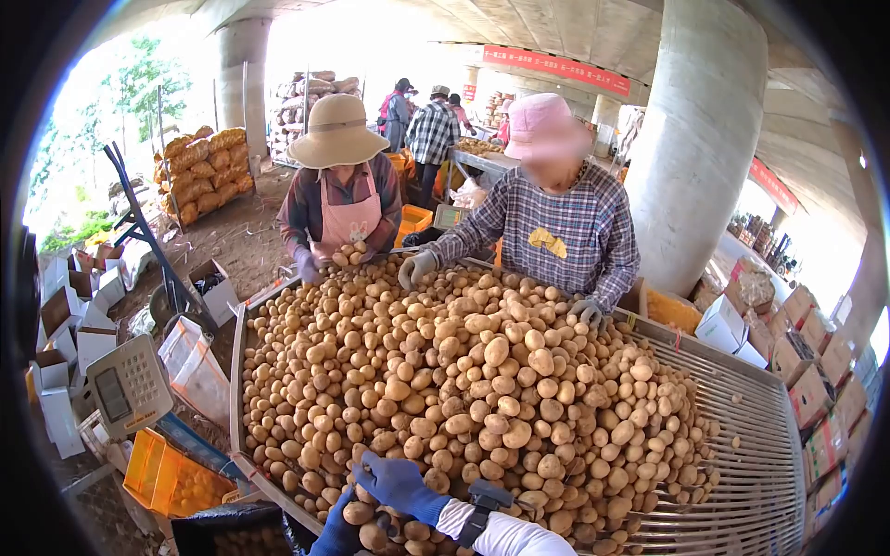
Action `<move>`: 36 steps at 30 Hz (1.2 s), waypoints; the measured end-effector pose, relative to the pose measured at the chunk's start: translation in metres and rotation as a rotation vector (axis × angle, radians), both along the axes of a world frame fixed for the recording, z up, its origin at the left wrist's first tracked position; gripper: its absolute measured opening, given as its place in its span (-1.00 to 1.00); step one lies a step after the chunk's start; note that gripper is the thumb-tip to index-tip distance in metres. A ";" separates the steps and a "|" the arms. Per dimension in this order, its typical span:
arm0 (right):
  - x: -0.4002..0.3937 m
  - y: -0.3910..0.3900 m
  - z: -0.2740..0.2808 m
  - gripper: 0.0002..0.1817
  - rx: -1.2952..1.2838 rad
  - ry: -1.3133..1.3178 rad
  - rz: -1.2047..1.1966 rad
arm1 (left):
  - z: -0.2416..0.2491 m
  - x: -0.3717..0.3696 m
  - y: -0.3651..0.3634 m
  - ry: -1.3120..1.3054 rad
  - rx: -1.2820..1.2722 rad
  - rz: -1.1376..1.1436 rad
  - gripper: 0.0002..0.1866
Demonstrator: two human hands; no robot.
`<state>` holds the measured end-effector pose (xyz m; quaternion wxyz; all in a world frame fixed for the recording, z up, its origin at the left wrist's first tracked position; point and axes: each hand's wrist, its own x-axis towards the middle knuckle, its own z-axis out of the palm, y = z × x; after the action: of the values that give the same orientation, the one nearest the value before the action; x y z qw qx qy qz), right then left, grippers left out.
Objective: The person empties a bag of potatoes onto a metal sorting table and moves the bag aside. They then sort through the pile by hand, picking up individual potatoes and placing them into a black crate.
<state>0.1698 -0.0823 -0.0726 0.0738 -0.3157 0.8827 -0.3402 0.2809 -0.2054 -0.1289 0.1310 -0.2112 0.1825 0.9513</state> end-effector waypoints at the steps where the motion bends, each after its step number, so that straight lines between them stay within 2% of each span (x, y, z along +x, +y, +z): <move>1: -0.004 -0.001 -0.002 -0.62 -0.069 -0.116 -0.003 | 0.001 0.002 -0.001 0.044 -0.097 -0.001 -0.51; 2: -0.008 -0.002 -0.005 -0.60 -0.138 -0.230 -0.007 | 0.001 0.003 -0.002 0.088 -0.195 -0.003 -0.52; 3: -0.011 -0.003 -0.009 -0.60 -0.138 -0.230 -0.005 | 0.002 0.004 -0.003 0.133 -0.292 -0.004 -0.53; 5: -0.015 -0.005 -0.020 -0.53 -0.317 -0.444 -0.051 | 0.002 0.007 -0.006 0.221 -0.487 -0.003 -0.54; 8: -0.021 -0.009 -0.036 -0.47 -0.403 -0.382 -0.041 | 0.004 0.009 -0.012 0.352 -0.780 0.004 -0.57; 9: -0.021 -0.007 -0.038 -0.47 -0.403 -0.382 -0.039 | 0.006 0.007 -0.017 0.352 -0.780 0.006 -0.57; 11: -0.013 0.000 -0.006 -0.40 -0.169 -0.248 0.108 | 0.014 -0.001 -0.027 0.042 0.043 -0.067 -0.59; 12: -0.012 0.002 -0.002 -0.40 -0.168 -0.249 0.108 | 0.010 0.002 -0.026 0.041 0.045 -0.067 -0.59; 14: -0.011 0.005 0.005 -0.37 0.101 -0.066 0.265 | 0.011 0.007 -0.024 0.271 -0.624 -0.155 -0.59; 15: -0.010 0.005 0.010 -0.37 0.101 -0.064 0.265 | 0.013 0.010 -0.021 0.272 -0.624 -0.154 -0.59; 17: -0.007 0.006 0.022 -0.42 0.219 -0.035 0.284 | 0.046 0.016 -0.010 0.387 -0.910 -0.121 -0.58; 18: -0.007 0.006 0.019 -0.42 0.219 -0.036 0.284 | 0.033 0.018 -0.011 0.386 -0.909 -0.121 -0.58; 20: -0.004 0.005 0.008 -0.48 0.092 -0.030 0.220 | 0.019 0.018 -0.013 0.326 -0.767 -0.115 -0.58; 24: -0.003 0.004 -0.003 -0.54 0.025 0.016 0.189 | -0.007 0.002 -0.016 0.215 -0.488 -0.098 -0.56; 26: -0.008 0.005 -0.014 -0.63 -0.108 -0.151 0.089 | -0.034 0.007 -0.023 0.162 -0.350 -0.092 -0.55; 27: -0.011 0.004 -0.016 -0.63 -0.107 -0.152 0.090 | -0.042 0.004 -0.024 0.135 -0.280 -0.087 -0.54; 29: -0.014 0.003 -0.019 -0.72 -0.322 -0.500 0.054 | -0.052 0.009 -0.026 0.079 -0.140 -0.076 -0.53; 30: -0.017 0.002 -0.025 -0.72 -0.322 -0.500 0.054 | -0.056 0.012 -0.027 0.079 -0.140 -0.076 -0.53; 33: -0.021 0.002 -0.031 -0.69 -0.364 -0.566 0.050 | -0.005 0.013 -0.024 0.131 -0.091 -0.062 -0.52; 35: -0.017 0.007 -0.010 -0.60 -0.306 -0.339 0.048 | 0.014 0.010 -0.022 0.216 0.078 0.015 -0.49; 36: -0.018 0.006 -0.011 -0.60 -0.302 -0.340 0.052 | 0.031 0.013 -0.020 0.214 -0.074 0.057 -0.47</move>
<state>0.1517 -0.0762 -0.0835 0.1822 -0.2839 0.7880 -0.5150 0.2936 -0.2255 -0.0982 0.0756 -0.1181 0.2246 0.9643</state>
